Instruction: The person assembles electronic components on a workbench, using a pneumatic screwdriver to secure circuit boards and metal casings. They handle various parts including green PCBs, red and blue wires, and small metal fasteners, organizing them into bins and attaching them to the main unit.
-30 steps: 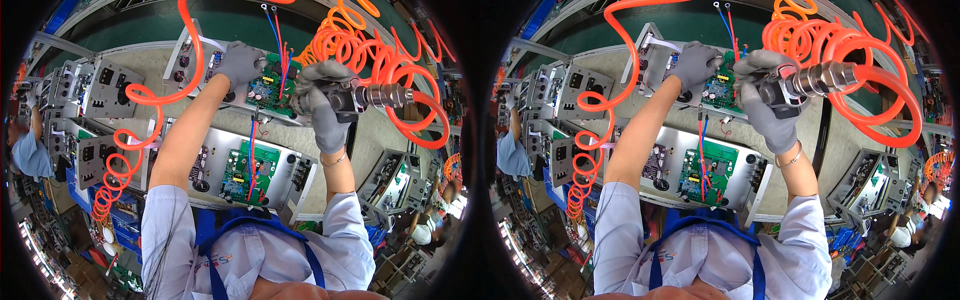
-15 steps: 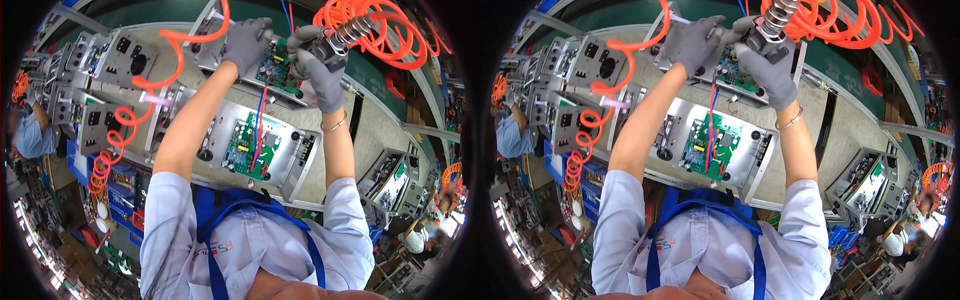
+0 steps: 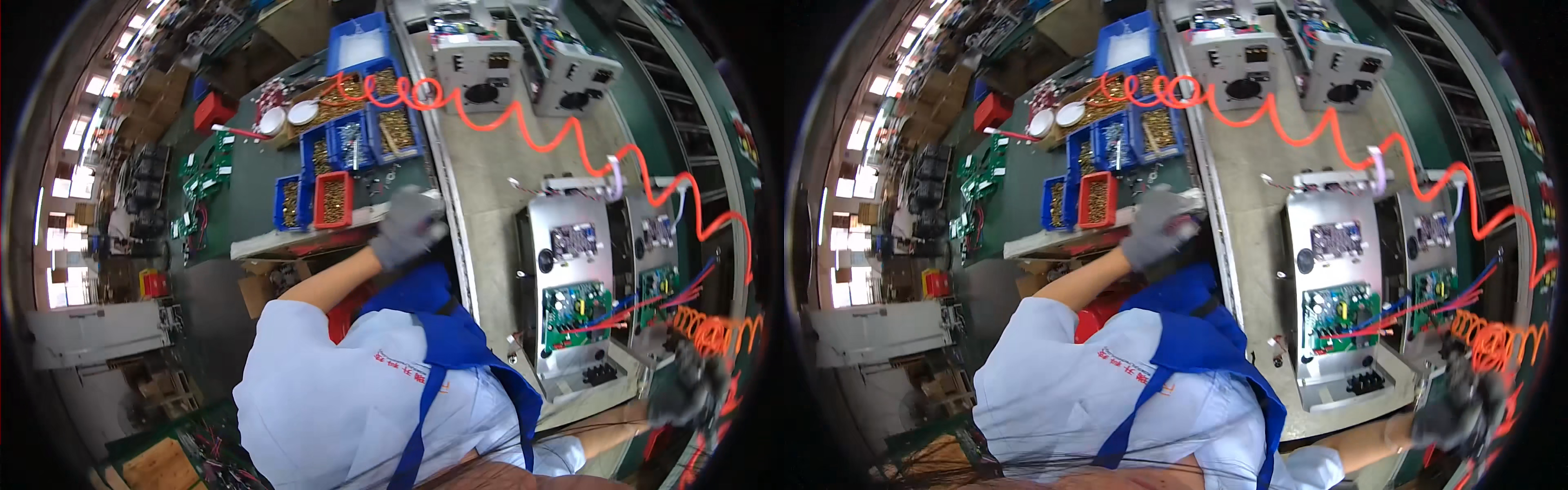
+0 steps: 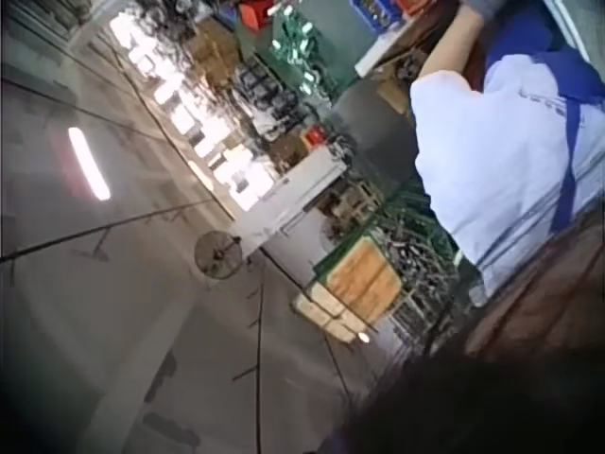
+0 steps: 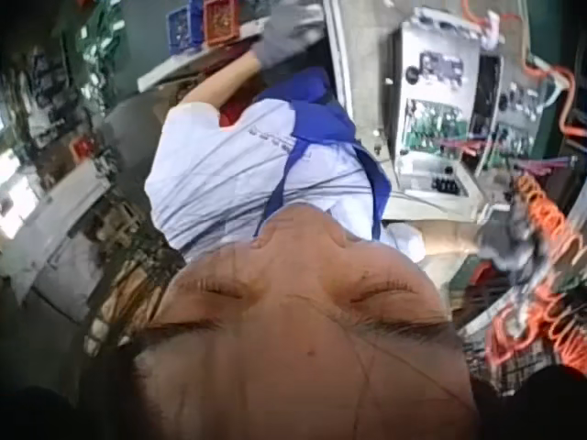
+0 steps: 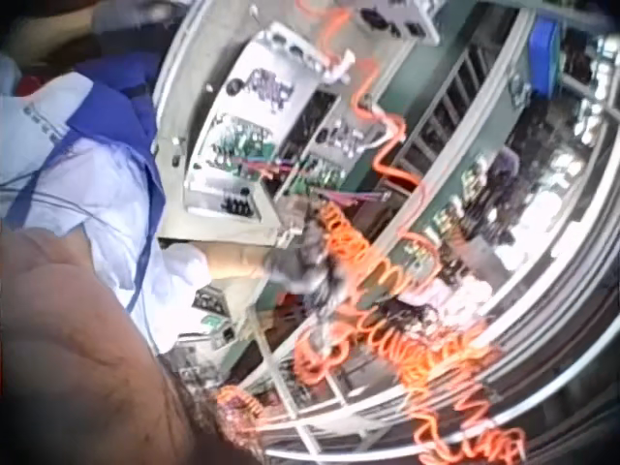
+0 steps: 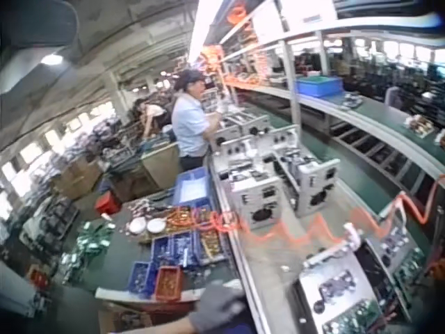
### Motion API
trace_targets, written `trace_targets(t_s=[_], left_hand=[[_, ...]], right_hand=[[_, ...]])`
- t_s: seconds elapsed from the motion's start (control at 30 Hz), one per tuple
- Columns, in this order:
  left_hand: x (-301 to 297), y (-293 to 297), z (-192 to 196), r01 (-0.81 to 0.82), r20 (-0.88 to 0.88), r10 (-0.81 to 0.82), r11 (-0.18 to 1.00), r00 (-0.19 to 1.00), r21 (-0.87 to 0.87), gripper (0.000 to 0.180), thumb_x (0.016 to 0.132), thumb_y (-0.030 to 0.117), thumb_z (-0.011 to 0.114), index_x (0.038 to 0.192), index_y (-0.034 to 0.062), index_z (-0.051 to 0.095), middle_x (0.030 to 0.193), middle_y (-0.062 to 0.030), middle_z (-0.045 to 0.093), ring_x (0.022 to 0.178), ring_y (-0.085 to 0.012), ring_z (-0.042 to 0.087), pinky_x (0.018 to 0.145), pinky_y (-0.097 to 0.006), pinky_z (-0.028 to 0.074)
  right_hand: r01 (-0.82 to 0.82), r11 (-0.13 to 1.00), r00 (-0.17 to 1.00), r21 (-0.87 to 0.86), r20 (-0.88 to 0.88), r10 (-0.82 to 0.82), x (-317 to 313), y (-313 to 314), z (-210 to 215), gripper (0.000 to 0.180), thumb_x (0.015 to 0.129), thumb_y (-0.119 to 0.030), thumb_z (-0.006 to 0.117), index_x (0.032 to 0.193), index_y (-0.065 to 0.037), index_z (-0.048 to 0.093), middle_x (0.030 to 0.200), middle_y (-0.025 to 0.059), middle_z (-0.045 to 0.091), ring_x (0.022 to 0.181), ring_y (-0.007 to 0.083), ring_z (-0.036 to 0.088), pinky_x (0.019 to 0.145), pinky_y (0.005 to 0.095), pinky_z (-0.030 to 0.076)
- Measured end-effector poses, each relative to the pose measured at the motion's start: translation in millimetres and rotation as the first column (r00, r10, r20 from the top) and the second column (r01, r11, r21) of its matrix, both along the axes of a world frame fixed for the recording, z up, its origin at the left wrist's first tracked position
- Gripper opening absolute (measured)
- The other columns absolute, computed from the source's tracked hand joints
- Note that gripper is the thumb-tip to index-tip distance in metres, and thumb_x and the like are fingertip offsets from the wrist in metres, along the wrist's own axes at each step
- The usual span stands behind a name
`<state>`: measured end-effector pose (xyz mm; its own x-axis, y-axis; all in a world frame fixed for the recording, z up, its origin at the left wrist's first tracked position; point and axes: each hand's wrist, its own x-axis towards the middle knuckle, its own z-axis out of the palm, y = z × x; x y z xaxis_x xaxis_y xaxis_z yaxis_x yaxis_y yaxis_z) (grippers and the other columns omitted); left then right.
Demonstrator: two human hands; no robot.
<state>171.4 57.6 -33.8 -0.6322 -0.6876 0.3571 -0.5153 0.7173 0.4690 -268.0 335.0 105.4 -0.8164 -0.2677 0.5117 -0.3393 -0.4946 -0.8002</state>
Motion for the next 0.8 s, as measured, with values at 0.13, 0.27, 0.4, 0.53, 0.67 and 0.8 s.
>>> trace_targets(t_s=[0.13,0.27,0.4,0.53,0.67,0.8], left_hand=[[163.8,-63.9,-71.1,-0.601,0.088,0.598,0.799,0.797,0.008,0.036,0.075,0.008,0.061,0.111,0.0066,0.059,0.103,-0.0168,0.061,0.095,-0.0359,0.06,0.084,-0.044,0.048],[211.5,-77.7,-64.5,-0.574,0.606,0.358,0.794,0.71,0.203,0.049,0.074,0.011,0.063,0.121,0.0117,0.053,0.117,-0.0194,0.056,0.102,-0.0369,0.059,0.088,-0.046,0.048],[201.4,-84.9,-90.0,-0.549,0.677,0.278,0.806,0.682,0.222,0.048,0.073,0.008,0.061,0.12,0.0171,0.057,0.116,-0.0209,0.055,0.102,-0.0382,0.059,0.086,-0.046,0.05],[219.8,-102.4,-123.4,-0.453,0.71,0.221,0.878,0.669,0.154,0.026,0.077,0.006,0.058,0.102,0.0083,0.065,0.106,-0.0182,0.059,0.095,-0.0369,0.062,0.08,-0.045,0.052],[236.9,-96.7,-117.1,-0.401,0.442,0.296,0.901,0.847,0.166,0.017,0.08,0.016,0.056,0.085,0.0039,0.066,0.087,-0.018,0.064,0.084,-0.0372,0.062,0.077,-0.044,0.049],[264.3,-104.0,-122.7,-0.262,-0.069,0.344,0.816,0.936,0.515,0.015,0.086,0.005,0.056,0.099,0.0016,0.062,0.077,-0.0042,0.061,0.07,-0.0153,0.058,0.062,-0.027,0.048]], right_hand=[[-0.325,0.936,0.946,-0.134,-0.061,0.319,67.2,-19.9,11.3,0.025,0.084,-0.009,0.051,0.106,0.003,0.053,0.098,0.0136,0.053,0.087,0.0216,0.053,0.072,0.0328,0.048],[-0.527,0.83,0.848,-0.184,-0.05,0.528,114.9,-38.9,19.1,0.022,0.081,-0.009,0.053,0.101,0.0,0.051,0.091,0.0109,0.048,0.08,0.0199,0.049,0.067,0.032,0.047],[-0.61,0.764,0.784,-0.212,-0.02,0.62,143.2,-48.5,29.7,0.021,0.077,-0.008,0.055,0.096,-0.003,0.049,0.084,0.0082,0.042,0.073,0.0182,0.045,0.062,0.0312,0.046],[-0.607,0.764,0.784,-0.219,-0.004,0.621,159.1,-37.1,43.1,0.02,0.074,-0.007,0.056,0.092,-0.006,0.047,0.077,0.0055,0.037,0.067,0.0165,0.042,0.057,0.0303,0.044],[-0.54,0.798,0.827,-0.27,0.008,0.562,170.5,-28.6,51.1,0.021,0.071,-0.006,0.058,0.087,-0.009,0.045,0.07,0.0029,0.032,0.06,0.0148,0.038,0.051,0.0295,0.043],[-0.317,0.884,0.942,-0.343,-0.005,0.335,173.3,-9.9,44.3,0.024,0.069,-0.005,0.059,0.088,-0.008,0.044,0.073,0.0019,0.034,0.058,0.0121,0.037,0.051,0.0271,0.041]])
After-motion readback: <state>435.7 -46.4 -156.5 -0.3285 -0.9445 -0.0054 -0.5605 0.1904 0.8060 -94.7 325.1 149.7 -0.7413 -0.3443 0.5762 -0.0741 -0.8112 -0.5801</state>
